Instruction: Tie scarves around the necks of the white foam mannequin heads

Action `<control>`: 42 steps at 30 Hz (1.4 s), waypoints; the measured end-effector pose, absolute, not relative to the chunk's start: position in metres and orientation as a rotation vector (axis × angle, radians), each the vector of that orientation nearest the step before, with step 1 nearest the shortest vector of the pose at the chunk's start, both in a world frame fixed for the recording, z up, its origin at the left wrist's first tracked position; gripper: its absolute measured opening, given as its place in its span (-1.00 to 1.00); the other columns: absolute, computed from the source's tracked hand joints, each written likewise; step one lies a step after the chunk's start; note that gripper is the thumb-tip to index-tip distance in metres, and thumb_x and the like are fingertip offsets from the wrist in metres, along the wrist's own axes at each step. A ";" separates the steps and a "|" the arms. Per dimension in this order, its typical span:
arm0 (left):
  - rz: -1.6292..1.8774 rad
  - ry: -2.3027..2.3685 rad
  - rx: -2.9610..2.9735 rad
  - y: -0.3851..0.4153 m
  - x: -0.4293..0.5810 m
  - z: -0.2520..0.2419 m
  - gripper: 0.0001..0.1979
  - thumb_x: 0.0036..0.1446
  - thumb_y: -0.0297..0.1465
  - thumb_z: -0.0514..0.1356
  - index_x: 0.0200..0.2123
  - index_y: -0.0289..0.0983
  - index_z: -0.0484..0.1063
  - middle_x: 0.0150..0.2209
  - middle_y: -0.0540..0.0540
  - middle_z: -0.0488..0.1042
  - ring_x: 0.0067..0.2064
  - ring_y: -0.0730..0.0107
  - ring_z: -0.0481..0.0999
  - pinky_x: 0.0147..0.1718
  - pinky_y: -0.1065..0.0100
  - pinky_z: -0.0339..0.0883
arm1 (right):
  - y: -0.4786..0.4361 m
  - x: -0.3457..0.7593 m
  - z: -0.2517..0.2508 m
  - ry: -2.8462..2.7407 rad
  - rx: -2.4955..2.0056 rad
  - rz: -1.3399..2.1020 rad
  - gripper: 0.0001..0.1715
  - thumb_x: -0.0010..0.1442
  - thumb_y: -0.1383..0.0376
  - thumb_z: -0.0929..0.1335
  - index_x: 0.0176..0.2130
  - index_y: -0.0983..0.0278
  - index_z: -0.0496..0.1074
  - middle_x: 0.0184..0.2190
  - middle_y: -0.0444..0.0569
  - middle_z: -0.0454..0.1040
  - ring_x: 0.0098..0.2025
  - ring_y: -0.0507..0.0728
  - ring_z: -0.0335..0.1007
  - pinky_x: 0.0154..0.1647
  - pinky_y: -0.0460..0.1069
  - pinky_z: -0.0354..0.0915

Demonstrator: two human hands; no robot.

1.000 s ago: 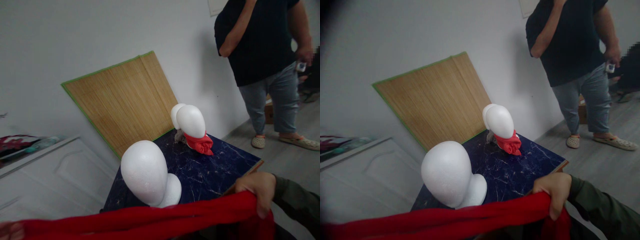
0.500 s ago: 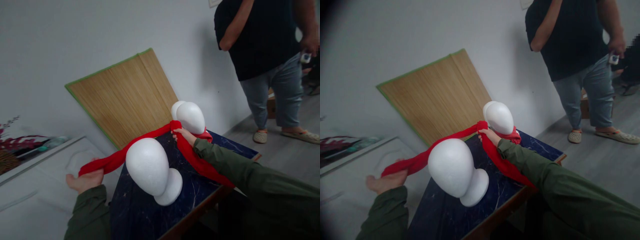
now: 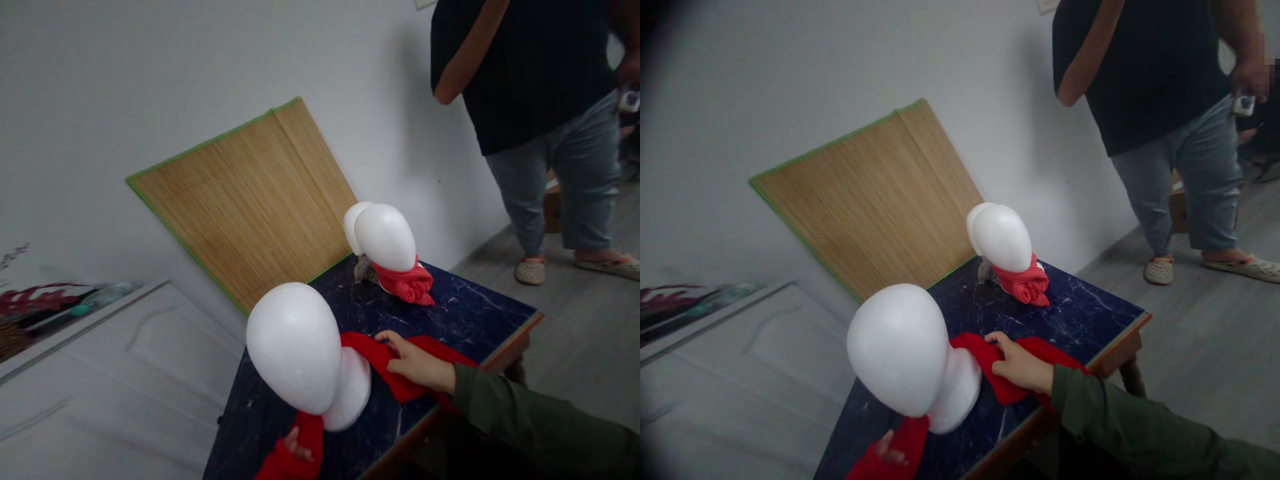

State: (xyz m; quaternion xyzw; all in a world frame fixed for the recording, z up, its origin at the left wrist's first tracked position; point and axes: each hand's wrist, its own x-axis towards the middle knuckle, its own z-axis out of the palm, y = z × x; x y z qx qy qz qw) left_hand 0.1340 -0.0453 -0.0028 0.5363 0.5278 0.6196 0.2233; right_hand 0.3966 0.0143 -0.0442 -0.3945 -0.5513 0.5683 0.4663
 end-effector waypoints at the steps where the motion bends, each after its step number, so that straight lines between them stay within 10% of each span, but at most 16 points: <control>1: 1.637 1.479 1.530 -0.051 0.143 -0.011 -0.76 0.04 -0.21 0.07 -0.28 -0.16 0.42 -0.33 -0.02 0.49 -0.22 0.27 0.44 -0.28 0.19 0.36 | 0.006 0.394 -0.045 -1.403 -0.975 1.346 -0.41 -0.13 0.46 0.23 -0.04 0.23 0.17 -0.26 -0.09 0.37 -0.46 0.01 0.28 -0.41 -0.08 0.21; 7: 1.198 1.522 1.749 -0.081 0.196 -0.039 -0.86 -0.04 -0.32 0.14 -0.49 -0.25 0.44 -0.48 -0.11 0.47 -0.38 0.30 0.43 -0.30 0.28 0.32 | -0.039 0.376 -0.024 -1.760 -0.951 1.128 -0.65 -0.01 0.30 0.31 -0.15 0.27 0.31 -0.22 -0.06 0.35 -0.23 0.08 0.27 -0.18 -0.05 0.18; 14: 1.240 1.512 1.704 -0.072 0.238 -0.055 -0.74 -0.14 -0.44 0.13 -0.29 -0.28 0.43 -0.27 -0.15 0.46 -0.06 0.16 0.34 -0.03 0.19 0.15 | -0.060 0.364 -0.016 -1.862 -1.022 1.154 -0.43 -0.20 0.12 0.45 -0.17 0.25 0.32 -0.27 -0.09 0.39 -0.30 0.09 0.31 -0.34 -0.09 0.20; 19: 1.378 1.381 1.347 -0.067 0.241 -0.063 -0.67 -0.26 -0.49 0.25 -0.29 -0.30 0.43 -0.22 -0.17 0.44 -0.09 0.14 0.38 -0.09 0.24 0.23 | -0.047 0.357 -0.027 -1.815 -0.999 1.119 -0.90 0.01 0.32 0.31 -0.37 0.27 0.38 -0.37 -0.09 0.43 -0.34 0.08 0.32 -0.32 -0.10 0.19; 29: 1.506 0.936 0.430 -0.066 0.217 -0.047 -0.76 -0.26 -0.53 0.26 -0.41 -0.25 0.37 -0.35 -0.04 0.50 -0.29 0.33 0.49 -0.22 0.26 0.34 | -0.029 0.362 -0.035 -1.765 -0.891 0.951 -0.79 0.14 0.42 0.16 -0.32 0.27 0.33 -0.32 -0.06 0.40 -0.26 0.07 0.30 -0.23 -0.09 0.18; 42: 1.501 1.106 0.651 -0.053 0.143 -0.039 -0.43 -0.27 -0.53 0.20 -0.08 -0.18 0.29 -0.10 -0.07 0.42 -0.12 0.25 0.42 -0.25 0.36 0.36 | 0.070 0.385 -0.039 -2.067 -1.275 0.469 -0.69 0.00 0.49 0.20 -0.23 0.36 0.37 -0.23 0.08 0.40 -0.13 0.16 0.25 -0.08 -0.01 0.08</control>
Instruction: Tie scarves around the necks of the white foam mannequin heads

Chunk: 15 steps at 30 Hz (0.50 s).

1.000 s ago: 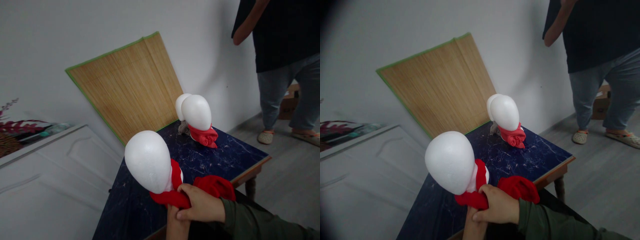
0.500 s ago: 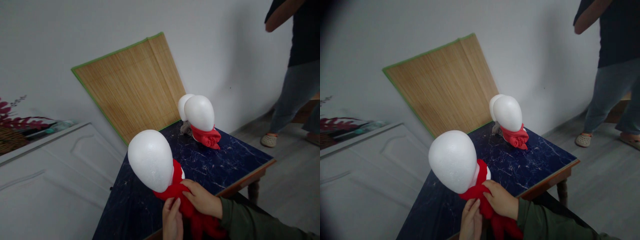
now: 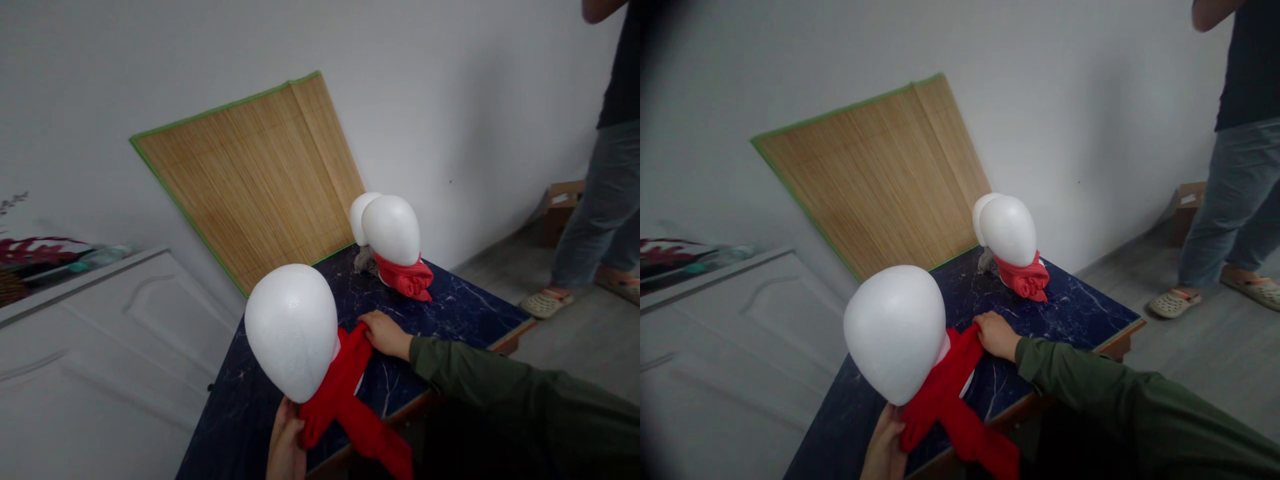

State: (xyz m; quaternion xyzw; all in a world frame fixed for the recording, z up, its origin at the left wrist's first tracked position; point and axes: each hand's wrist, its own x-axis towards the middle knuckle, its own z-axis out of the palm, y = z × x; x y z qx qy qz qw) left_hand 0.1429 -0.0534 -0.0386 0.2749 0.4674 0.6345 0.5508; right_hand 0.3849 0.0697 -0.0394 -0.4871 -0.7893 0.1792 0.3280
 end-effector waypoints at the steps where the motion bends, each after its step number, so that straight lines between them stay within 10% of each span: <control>1: 1.497 1.121 0.680 -0.053 0.149 -0.040 -0.42 -0.26 -0.54 0.20 -0.05 -0.18 0.28 -0.10 -0.06 0.42 -0.10 0.24 0.41 -0.21 0.34 0.34 | 0.065 0.375 -0.041 -2.084 -1.236 0.508 -0.70 0.01 0.48 0.20 -0.23 0.35 0.37 -0.24 0.07 0.41 -0.13 0.15 0.25 -0.07 -0.01 0.08; 15: 1.252 0.697 1.025 -0.061 0.294 -0.020 -0.23 -0.14 -0.61 0.07 0.17 -0.19 -0.10 0.11 -0.10 0.20 0.12 0.29 0.17 0.08 0.30 0.04 | 0.055 0.469 -0.039 -1.599 -1.098 0.737 -0.69 0.09 0.28 0.17 -0.27 0.33 0.40 -0.27 0.04 0.45 -0.24 0.20 0.32 -0.14 0.07 0.22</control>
